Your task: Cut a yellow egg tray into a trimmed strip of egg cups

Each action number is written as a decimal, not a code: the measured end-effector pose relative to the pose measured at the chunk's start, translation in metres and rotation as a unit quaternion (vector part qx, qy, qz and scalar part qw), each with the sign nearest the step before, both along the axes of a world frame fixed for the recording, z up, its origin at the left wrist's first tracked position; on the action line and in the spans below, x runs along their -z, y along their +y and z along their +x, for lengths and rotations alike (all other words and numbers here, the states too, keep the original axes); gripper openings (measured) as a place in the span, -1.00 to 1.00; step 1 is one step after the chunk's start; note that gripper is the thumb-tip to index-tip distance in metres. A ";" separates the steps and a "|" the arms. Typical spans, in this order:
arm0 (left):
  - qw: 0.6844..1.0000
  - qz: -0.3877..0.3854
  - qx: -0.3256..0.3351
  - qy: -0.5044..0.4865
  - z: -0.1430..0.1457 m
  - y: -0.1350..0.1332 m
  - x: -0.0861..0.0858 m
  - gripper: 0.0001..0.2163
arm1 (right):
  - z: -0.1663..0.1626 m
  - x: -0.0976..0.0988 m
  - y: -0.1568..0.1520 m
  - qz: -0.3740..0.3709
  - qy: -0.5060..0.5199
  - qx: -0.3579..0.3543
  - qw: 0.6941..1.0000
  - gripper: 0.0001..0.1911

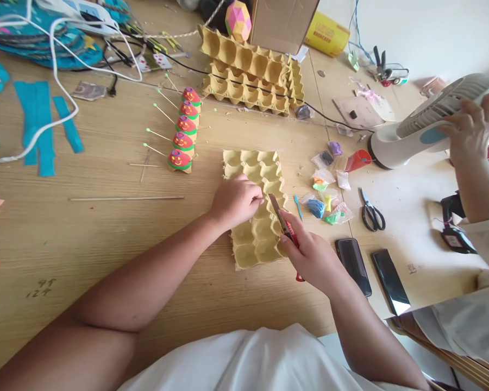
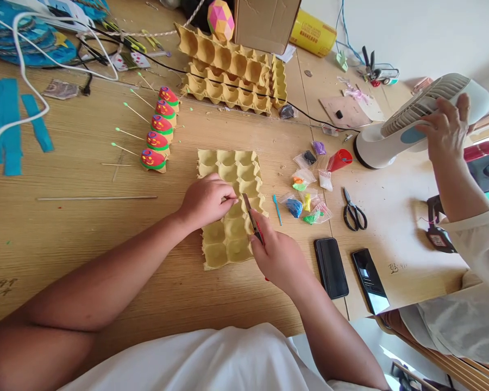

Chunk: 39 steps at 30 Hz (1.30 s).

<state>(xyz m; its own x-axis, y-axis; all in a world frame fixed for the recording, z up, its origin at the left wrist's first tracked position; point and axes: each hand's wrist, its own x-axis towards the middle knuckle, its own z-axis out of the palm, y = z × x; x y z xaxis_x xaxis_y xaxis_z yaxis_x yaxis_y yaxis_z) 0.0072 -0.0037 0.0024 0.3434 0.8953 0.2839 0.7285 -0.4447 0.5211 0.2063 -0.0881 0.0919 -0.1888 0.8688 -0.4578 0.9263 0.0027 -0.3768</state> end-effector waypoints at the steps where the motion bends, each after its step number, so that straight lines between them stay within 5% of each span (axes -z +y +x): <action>1: 1.000 0.002 0.001 -0.001 0.000 0.000 0.000 -0.82 | -0.002 -0.001 0.000 0.002 -0.012 -0.004 1.000 -0.40; 14: 1.000 0.003 -0.001 -0.005 0.001 0.000 0.002 -0.81 | -0.007 0.004 -0.003 0.029 -0.061 -0.046 0.997 -0.42; 24: 1.000 0.007 -0.004 0.001 0.001 0.000 0.000 -0.79 | -0.027 0.004 0.007 0.025 -0.196 -0.114 0.974 -0.40; 39: 1.000 0.016 0.014 0.004 0.001 0.001 0.003 -0.82 | -0.032 0.006 0.016 0.032 -0.202 -0.124 0.971 -0.39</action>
